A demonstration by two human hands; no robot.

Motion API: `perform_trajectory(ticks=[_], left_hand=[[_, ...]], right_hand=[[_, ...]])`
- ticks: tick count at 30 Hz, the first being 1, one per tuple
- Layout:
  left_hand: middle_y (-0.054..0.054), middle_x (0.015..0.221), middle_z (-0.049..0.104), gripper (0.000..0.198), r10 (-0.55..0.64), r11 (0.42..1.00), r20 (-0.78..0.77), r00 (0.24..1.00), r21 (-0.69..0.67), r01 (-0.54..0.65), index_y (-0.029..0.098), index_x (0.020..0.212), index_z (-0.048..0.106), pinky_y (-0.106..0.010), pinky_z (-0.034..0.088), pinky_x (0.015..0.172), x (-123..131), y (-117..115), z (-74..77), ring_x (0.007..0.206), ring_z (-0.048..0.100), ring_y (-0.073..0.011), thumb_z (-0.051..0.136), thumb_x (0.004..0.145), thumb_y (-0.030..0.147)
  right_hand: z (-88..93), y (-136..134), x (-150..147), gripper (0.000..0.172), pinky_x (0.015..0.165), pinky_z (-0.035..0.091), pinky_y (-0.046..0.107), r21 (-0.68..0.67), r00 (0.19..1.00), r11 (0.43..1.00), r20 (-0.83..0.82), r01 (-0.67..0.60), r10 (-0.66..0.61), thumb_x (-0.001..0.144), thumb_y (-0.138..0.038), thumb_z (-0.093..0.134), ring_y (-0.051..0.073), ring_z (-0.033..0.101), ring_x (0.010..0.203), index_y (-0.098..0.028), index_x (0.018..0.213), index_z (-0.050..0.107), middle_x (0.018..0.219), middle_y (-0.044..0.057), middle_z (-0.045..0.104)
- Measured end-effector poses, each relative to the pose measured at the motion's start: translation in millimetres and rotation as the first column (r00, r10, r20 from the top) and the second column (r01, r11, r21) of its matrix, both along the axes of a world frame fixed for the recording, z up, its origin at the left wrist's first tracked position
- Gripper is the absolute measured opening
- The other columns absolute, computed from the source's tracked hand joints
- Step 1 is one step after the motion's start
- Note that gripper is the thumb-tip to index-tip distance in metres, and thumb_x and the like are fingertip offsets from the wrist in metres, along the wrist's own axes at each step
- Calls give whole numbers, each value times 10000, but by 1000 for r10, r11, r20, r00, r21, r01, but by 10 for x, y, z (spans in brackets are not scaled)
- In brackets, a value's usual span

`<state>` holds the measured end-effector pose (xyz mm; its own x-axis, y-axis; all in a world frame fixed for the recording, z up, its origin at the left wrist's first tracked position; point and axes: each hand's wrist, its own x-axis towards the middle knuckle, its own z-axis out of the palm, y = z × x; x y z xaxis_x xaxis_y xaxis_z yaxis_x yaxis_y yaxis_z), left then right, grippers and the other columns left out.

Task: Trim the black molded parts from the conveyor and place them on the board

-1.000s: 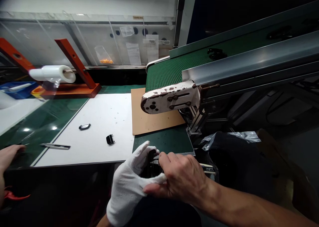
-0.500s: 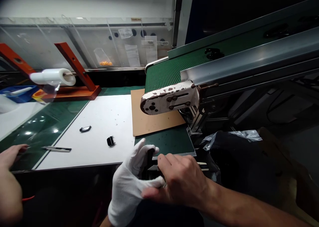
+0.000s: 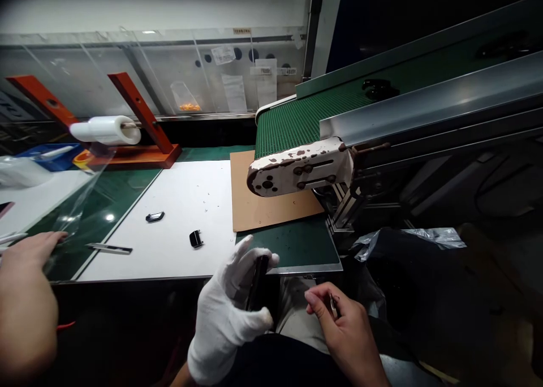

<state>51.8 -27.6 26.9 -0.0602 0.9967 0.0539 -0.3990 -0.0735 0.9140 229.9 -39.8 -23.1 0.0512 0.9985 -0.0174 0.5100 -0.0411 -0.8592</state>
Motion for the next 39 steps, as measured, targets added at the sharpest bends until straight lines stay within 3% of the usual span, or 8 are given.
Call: perform_trajectory(ticks=[5,10,13,18,22,27,31,39], left_hand=[[4,1076,672,788,-20,1000,-12,1000,15,20,271,1221,551,-199,532,886,-3,15,-5,1009,664,-182,842,517,68],[25,1109,666,825,-8,997,-146,989,70,18,318,1253,522,-210,519,923,-4,10,-39,1033,654,-174,872,528,134],[18,1133,659,831,35,993,-307,951,121,3,324,1294,482,-228,517,939,-11,4,-84,1039,651,-177,859,568,172],[-7,1146,661,865,107,983,-567,817,182,-3,302,1343,427,-283,533,937,-52,-3,-157,1024,656,-199,850,589,287],[-30,1151,670,850,138,981,-672,727,196,-5,277,1350,419,-320,544,927,-70,-27,-141,1012,665,-217,830,611,372],[-34,1118,687,831,164,974,-724,670,228,8,267,1339,429,-335,576,869,-44,-59,-77,939,692,-220,816,619,414],[-29,1088,700,832,169,970,-742,649,242,24,257,1331,441,-314,591,832,-28,-83,-56,905,702,-212,828,605,381],[-12,1125,677,876,106,970,-740,664,223,93,276,1366,407,-299,564,903,-44,-115,-51,947,684,-198,836,602,279]], right_hand=[[-274,-104,110,410,515,408,231,-131,992,991,125,13,3,823,-565,502,147,523,532,-228,623,619,570,-23,601],[-398,-81,203,292,620,502,262,-40,957,996,274,-85,93,806,-498,559,218,670,771,-251,710,683,944,40,716],[-402,-45,202,304,515,484,272,3,940,985,299,-171,162,877,-451,466,197,651,592,-252,730,643,716,20,702],[-178,39,150,328,411,403,241,64,926,965,306,-253,223,853,-531,512,156,529,394,-245,1004,564,500,-68,555],[222,84,50,626,411,379,250,110,893,935,351,-337,281,728,-821,353,158,517,429,-230,853,517,545,-39,538],[575,106,-131,730,424,363,258,295,862,857,422,-422,280,694,-869,233,155,525,447,-196,759,509,563,-4,539],[631,135,-223,781,430,358,268,357,839,809,467,-467,279,708,-865,207,157,532,432,-158,776,534,548,17,561],[614,145,-233,805,471,365,290,257,812,816,448,-518,374,701,-874,187,191,576,495,-155,780,541,604,57,608]])
